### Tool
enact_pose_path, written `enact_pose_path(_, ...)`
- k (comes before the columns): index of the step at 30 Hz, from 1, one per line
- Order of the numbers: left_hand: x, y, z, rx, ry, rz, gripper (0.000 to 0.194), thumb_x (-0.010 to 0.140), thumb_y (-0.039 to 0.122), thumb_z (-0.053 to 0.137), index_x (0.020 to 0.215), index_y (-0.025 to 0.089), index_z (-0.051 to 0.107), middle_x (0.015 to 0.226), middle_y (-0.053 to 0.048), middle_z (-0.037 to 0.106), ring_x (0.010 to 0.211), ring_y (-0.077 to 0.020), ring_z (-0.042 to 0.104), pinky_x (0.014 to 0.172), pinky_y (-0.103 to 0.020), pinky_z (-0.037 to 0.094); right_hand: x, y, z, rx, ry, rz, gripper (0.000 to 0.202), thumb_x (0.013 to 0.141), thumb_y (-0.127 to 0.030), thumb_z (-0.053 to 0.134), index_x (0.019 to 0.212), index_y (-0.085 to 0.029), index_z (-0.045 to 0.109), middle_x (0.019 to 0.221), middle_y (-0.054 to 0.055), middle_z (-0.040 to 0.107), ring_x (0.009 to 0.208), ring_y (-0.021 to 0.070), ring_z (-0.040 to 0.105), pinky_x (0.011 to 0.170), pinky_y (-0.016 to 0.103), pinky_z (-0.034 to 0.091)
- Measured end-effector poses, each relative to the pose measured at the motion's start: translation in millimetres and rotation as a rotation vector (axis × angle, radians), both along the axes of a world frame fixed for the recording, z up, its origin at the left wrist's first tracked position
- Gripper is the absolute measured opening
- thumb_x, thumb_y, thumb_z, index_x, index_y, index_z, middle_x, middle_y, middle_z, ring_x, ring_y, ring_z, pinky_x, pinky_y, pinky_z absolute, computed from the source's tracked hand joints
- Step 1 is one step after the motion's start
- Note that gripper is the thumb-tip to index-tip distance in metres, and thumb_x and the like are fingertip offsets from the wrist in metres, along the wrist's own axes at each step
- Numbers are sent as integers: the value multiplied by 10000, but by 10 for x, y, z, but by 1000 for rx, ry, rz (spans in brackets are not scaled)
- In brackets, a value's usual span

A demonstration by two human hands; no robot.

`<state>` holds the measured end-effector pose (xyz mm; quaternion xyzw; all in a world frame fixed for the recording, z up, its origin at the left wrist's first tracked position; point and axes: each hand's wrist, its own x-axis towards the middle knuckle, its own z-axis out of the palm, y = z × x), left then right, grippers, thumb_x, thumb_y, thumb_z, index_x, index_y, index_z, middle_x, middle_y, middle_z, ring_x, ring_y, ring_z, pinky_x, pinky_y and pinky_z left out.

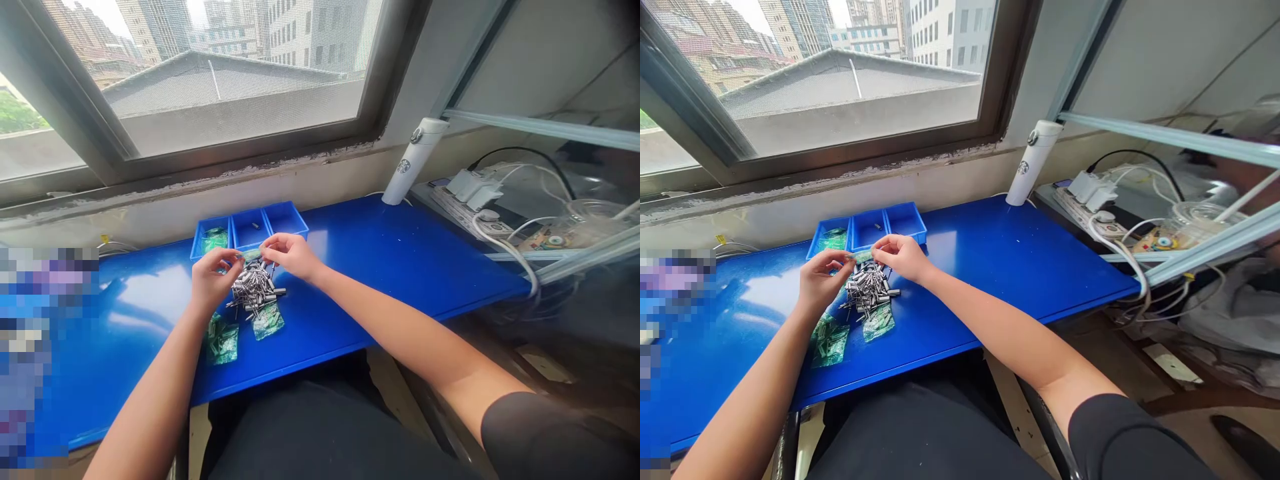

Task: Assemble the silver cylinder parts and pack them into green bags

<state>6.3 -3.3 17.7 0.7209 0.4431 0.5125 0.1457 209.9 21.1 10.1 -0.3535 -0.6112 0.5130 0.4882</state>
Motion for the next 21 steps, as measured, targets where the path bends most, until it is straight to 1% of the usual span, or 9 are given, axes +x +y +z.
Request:
enact_pose_path(3, -16, 0, -8, -10, -9, 18, 127, 805, 307, 714, 851, 192, 741, 715, -14, 719, 638, -133, 653, 598, -262, 536, -16, 2, -6, -6, 40, -10, 314, 716, -421, 774, 867, -158, 696, 792, 29, 697, 711, 128, 622, 637, 264, 499)
enact_pose_path(6, -23, -13, -4, -16, -18, 4, 117, 804, 283, 705, 864, 190, 742, 760, -23, 744, 670, -145, 682, 627, -272, 551, -21, -2, 0, -12, 68, -13, 350, 713, -458, 783, 876, -160, 699, 811, 34, 695, 728, 132, 618, 631, 266, 497)
enact_pose_path(8, -19, -27, 8, 1, -19, -10, 96, 807, 234, 672, 857, 193, 742, 800, -28, 758, 721, -155, 703, 670, -280, 563, -20, -6, 7, 7, 74, -24, 339, 694, -434, 801, 865, -163, 690, 822, 35, 696, 746, 135, 625, 656, 274, 510)
enact_pose_path(10, -11, -41, 18, -6, -44, -39, 117, 820, 202, 630, 864, 193, 738, 802, -31, 759, 757, -162, 719, 699, -286, 570, -20, -8, 10, 32, 76, -46, 314, 665, -385, 819, 840, -170, 672, 831, 34, 694, 770, 139, 633, 682, 283, 521)
enact_pose_path(12, 0, -49, 20, -42, -93, -81, 115, 839, 206, 614, 881, 188, 720, 809, -39, 757, 764, -169, 732, 701, -290, 574, -20, -11, 10, 40, 90, -58, 302, 650, -354, 825, 818, -177, 647, 824, 27, 687, 779, 140, 637, 691, 288, 527)
enact_pose_path(14, 9, -50, 15, -77, -145, -106, 105, 842, 232, 641, 922, 186, 690, 829, -43, 758, 726, -166, 734, 687, -293, 576, -21, -14, 8, 29, 117, -44, 309, 650, -342, 826, 821, -185, 623, 806, 16, 678, 774, 138, 640, 706, 293, 535)
enact_pose_path(18, 17, -44, 13, -100, -172, -102, 273, 806, 280, 723, 1056, 198, 652, 781, -13, 737, 646, -146, 703, 649, -282, 564, -18, -22, 9, 15, 154, 10, 381, 663, -358, 837, 917, -195, 604, 807, 6, 685, 764, 136, 655, 761, 321, 560)
enact_pose_path(21, 14, -42, 27, -92, -109, -96, 263, 814, 316, 722, 1045, 194, 691, 771, -15, 714, 641, -136, 671, 619, -272, 544, -13, -31, 14, 30, 147, 22, 443, 670, -394, 840, 990, -199, 604, 828, 8, 702, 755, 137, 663, 758, 330, 570)
